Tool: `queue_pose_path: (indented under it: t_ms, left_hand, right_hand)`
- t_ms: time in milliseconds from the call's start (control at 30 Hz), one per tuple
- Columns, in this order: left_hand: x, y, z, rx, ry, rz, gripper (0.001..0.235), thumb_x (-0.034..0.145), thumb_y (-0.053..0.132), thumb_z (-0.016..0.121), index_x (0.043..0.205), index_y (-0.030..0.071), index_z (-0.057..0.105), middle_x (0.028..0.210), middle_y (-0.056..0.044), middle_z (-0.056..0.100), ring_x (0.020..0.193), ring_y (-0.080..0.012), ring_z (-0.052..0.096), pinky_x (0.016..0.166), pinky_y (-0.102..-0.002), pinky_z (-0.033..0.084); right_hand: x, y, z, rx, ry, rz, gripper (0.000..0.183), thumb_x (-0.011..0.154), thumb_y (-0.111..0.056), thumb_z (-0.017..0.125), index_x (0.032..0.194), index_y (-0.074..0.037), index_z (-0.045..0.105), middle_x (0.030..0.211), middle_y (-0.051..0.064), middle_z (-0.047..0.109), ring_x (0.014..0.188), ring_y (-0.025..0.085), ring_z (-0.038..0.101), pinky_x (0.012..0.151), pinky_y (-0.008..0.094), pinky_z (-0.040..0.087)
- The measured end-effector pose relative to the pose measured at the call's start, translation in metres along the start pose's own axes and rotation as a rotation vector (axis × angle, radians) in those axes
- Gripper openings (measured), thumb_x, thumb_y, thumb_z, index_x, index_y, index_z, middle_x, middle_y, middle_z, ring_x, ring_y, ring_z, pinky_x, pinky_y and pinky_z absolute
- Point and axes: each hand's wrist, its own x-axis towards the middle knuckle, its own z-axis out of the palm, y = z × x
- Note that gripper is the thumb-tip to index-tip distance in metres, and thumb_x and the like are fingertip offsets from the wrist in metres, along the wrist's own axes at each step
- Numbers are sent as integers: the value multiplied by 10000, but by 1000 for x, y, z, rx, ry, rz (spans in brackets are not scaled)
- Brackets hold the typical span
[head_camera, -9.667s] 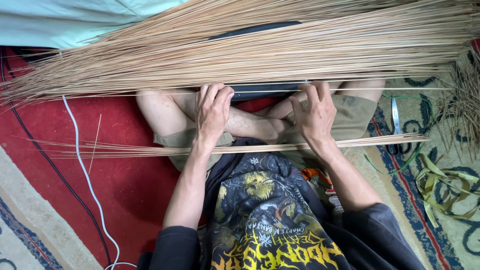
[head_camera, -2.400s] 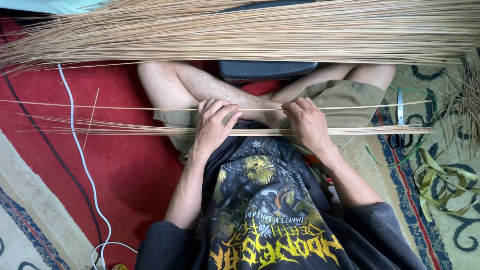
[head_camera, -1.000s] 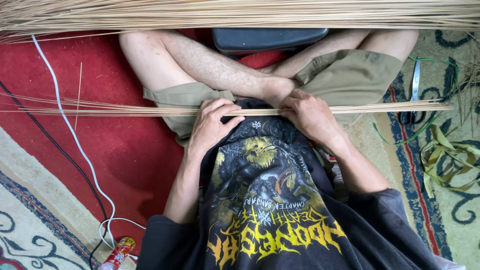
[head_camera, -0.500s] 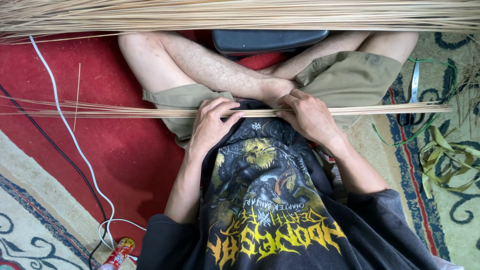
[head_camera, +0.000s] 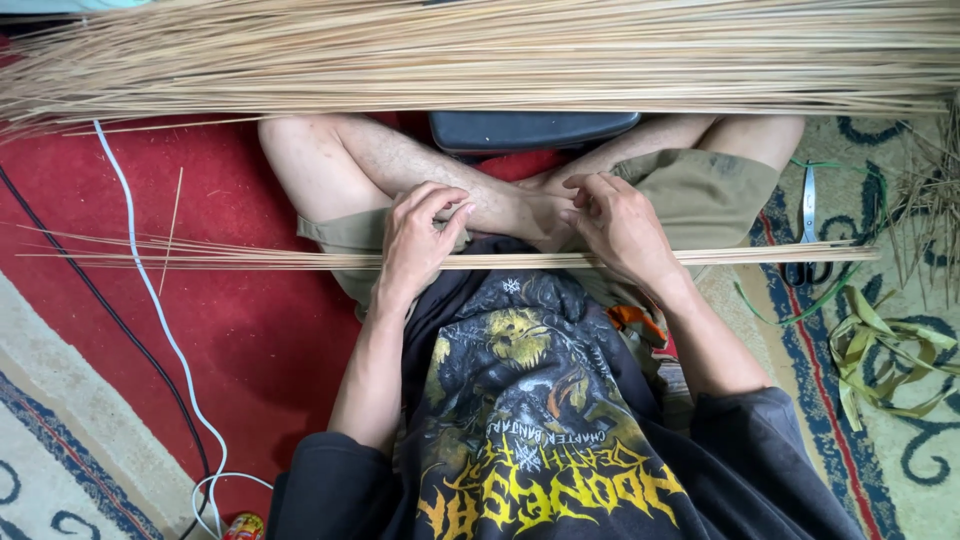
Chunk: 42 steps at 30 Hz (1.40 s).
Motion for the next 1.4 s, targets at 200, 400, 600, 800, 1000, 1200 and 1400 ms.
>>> queue_pose_path:
  t_ms: [200,400,600,800,1000,1200,1400]
  left_hand:
    - [24,-31,10,59,54,88,62,947,171,764,1001,141,754,881,-30,704,806,-247,707,757,-364,538]
    - [49,-19,10,115,103,160,70,963,223,753,997,161,751,867,20,688,778,-196,667,767,-351,499]
    - [66,-23,20,177,130,215,56,970,264,743,978,210,730,868,64,668,857,-155,650,842,-338,400]
    - [82,-34,30,227,134,289,34,958,178,736,973,147,729,917,-8,658,924,-216,645,817,-357,454]
    - [90,-37,35,381,137,350,46,964,172,718,987,137,738,963,-22,625,961,-219,614,803,-362,459]
    - [91,-39,38,421,150,362,39,958,174,724,957,135,731,965,-22,602,965,-217,601,798,-355,462]
    - [90,-56,51,432,194,371,67,983,218,701,999,162,734,968,-12,588,964,-209,603,771,-343,466]
  right_hand:
    - [21,3,-13,-64,116,-24,353,903,-228,791,1233,-158,687,902,1,620,848,196,652,805,385,547]
    - [36,4,-22,-165,164,-35,317,898,-166,789,1196,-107,702,902,13,642,853,201,648,810,371,520]
    - [47,14,-19,-239,247,-28,255,911,-262,784,1131,-152,715,861,-27,625,834,167,625,812,346,437]
    - [60,22,-17,-305,310,-27,218,922,-275,772,1105,-172,712,890,-8,624,903,223,649,811,365,447]
    - [67,23,-14,-363,372,-74,189,904,-227,781,1062,-148,713,919,35,585,908,261,618,795,374,467]
    - [71,29,-4,-401,452,-112,133,923,-180,765,1038,-140,710,959,40,553,922,259,594,780,364,466]
    - [73,28,2,-531,540,-207,51,1015,-177,652,1048,-138,657,980,45,537,911,253,556,751,359,444]
